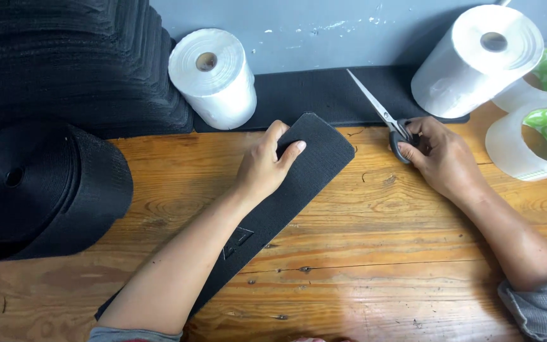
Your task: Cutting and trimming a black strap using scissors on a wooden table
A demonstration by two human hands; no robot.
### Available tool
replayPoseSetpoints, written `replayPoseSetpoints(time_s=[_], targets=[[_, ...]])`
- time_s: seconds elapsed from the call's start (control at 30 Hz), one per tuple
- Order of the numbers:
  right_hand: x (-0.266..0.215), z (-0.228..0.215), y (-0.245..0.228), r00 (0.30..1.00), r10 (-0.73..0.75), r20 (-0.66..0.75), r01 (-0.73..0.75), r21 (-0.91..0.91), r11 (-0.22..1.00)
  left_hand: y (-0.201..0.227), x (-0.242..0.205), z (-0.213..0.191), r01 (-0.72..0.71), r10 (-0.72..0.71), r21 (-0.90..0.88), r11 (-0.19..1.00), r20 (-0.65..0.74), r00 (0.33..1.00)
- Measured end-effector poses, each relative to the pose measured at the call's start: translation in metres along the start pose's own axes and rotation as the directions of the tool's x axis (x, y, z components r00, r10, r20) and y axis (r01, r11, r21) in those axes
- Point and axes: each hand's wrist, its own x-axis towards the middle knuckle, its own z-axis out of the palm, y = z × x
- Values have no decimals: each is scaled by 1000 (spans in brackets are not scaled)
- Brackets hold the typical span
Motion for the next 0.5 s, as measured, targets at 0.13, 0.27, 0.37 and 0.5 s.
replayPoseSetpoints(time_s=[0.13,0.27,0.37,0.5], targets=[[1,-14,0,998,68,18,-68,19,997,-1,1,1,-84,84,-1,996,-63,994],[3,-21,19,995,-88,-48,85,-72,994,1,0,-2,-68,68,-12,998,-51,996],[3,-19,11,999,-28,-28,25,-96,995,1,0,-3,-61,61,1,998,-46,997],[2,-12,17,1000,-13,-5,13,-121,993,0,0,-2,-83,83,5,997,-53,995]])
